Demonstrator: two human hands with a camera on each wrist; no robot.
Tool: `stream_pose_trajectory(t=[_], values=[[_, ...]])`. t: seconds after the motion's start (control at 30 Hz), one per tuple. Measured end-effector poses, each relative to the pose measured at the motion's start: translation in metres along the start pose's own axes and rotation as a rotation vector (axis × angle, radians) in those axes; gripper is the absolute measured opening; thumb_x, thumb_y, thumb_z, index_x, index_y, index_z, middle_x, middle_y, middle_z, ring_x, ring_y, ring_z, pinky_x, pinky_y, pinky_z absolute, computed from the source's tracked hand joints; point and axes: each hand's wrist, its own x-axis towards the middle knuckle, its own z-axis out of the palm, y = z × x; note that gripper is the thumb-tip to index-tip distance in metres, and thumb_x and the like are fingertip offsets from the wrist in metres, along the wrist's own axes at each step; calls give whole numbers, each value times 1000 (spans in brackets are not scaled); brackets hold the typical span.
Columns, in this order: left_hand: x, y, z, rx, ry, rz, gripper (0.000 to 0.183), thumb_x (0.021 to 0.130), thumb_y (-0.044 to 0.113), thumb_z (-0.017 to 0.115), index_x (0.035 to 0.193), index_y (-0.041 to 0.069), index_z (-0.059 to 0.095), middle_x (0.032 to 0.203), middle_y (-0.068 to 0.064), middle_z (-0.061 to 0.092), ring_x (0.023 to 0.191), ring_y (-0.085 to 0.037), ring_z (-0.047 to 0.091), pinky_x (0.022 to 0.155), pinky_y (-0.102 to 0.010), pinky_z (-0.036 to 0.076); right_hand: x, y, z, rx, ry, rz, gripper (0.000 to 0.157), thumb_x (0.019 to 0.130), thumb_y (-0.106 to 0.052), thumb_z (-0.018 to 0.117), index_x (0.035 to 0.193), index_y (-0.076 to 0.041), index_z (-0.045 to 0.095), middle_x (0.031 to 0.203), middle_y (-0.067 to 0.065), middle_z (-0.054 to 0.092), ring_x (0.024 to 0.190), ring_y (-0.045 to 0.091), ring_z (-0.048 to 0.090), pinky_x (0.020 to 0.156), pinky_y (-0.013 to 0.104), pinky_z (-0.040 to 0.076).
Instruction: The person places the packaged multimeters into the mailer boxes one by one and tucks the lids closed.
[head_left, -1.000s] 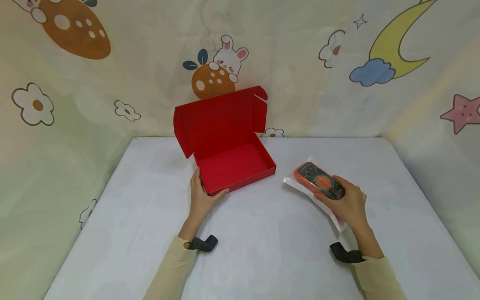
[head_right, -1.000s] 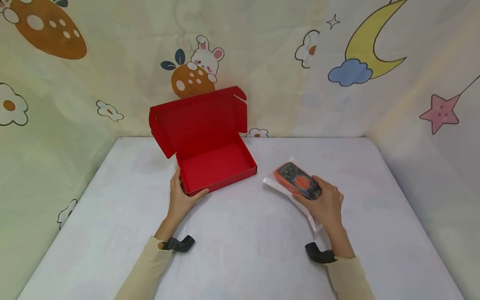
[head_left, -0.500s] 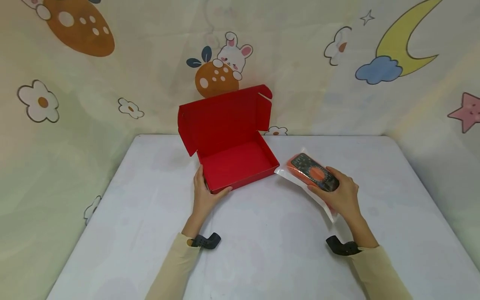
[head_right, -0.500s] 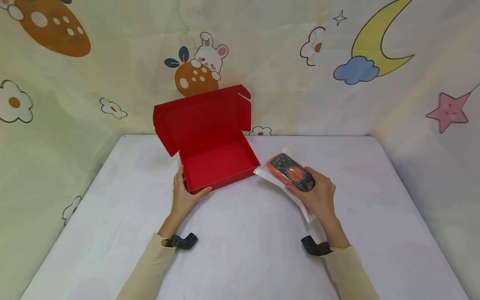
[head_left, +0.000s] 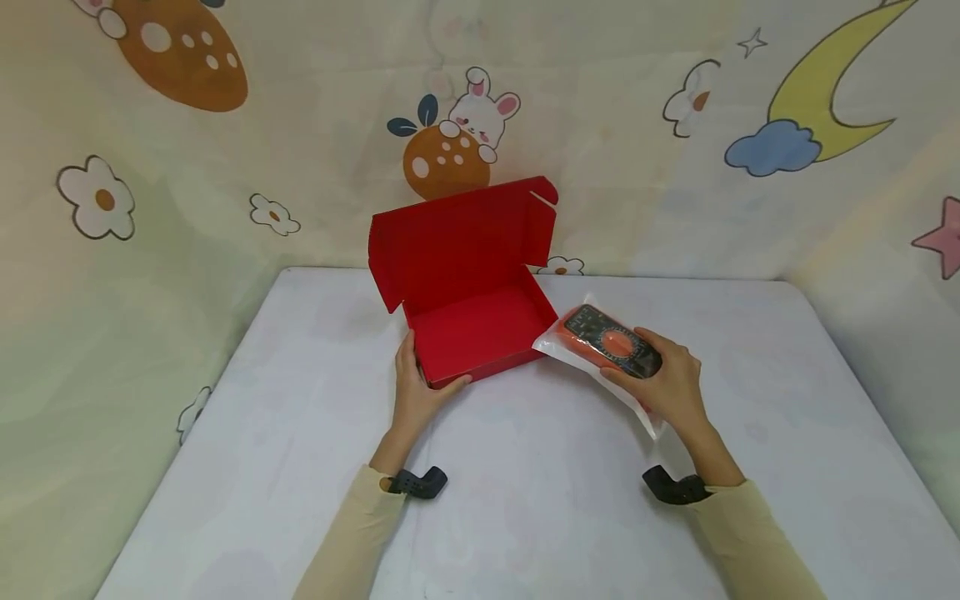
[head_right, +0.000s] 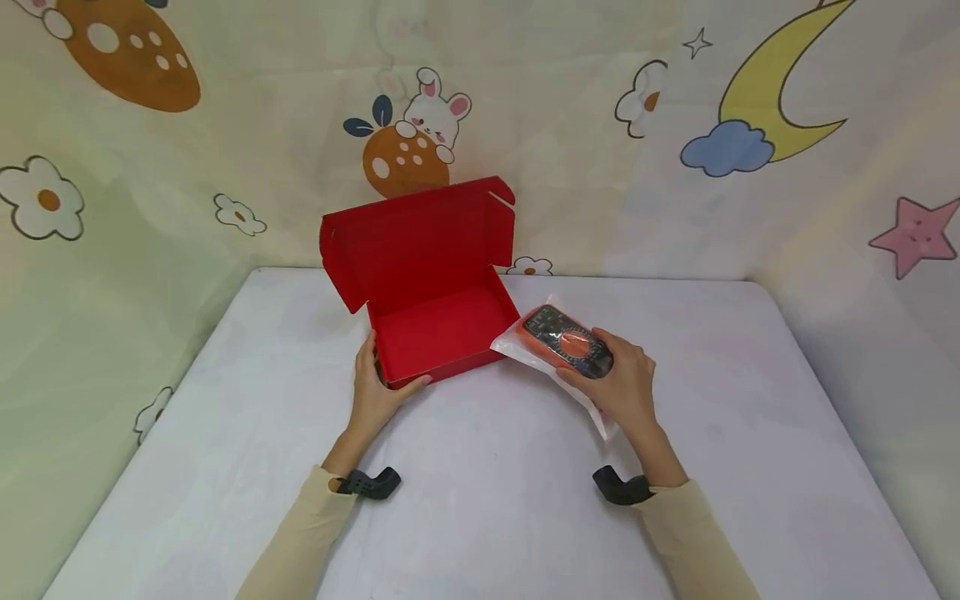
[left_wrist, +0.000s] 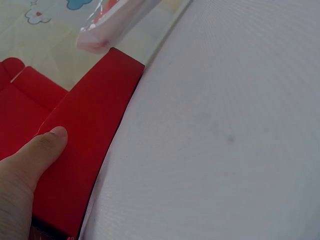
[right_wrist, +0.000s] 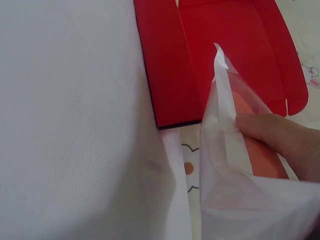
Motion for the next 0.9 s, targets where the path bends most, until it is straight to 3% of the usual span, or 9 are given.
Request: stream_pose_trajectory(t=[0.47, 0.9], values=[[-3, 5, 1, 2, -10, -8, 111, 72, 25, 85, 154, 4, 12, 155, -19, 20, 139, -33, 27, 103, -54, 44, 11, -13, 7, -27, -61, -31, 75, 67, -25, 89, 129, 3, 57, 123, 28, 61, 106, 43, 53, 92, 59, 28], [4, 3, -3, 4, 2, -3, 112, 71, 27, 86, 155, 9, 13, 155, -14, 22, 140, -28, 26, 101, -52, 46, 32, -30, 22, -14, -152, -87, 76, 69, -25, 89, 131, 3, 55, 126, 27, 60, 111, 42, 51, 98, 60, 27]])
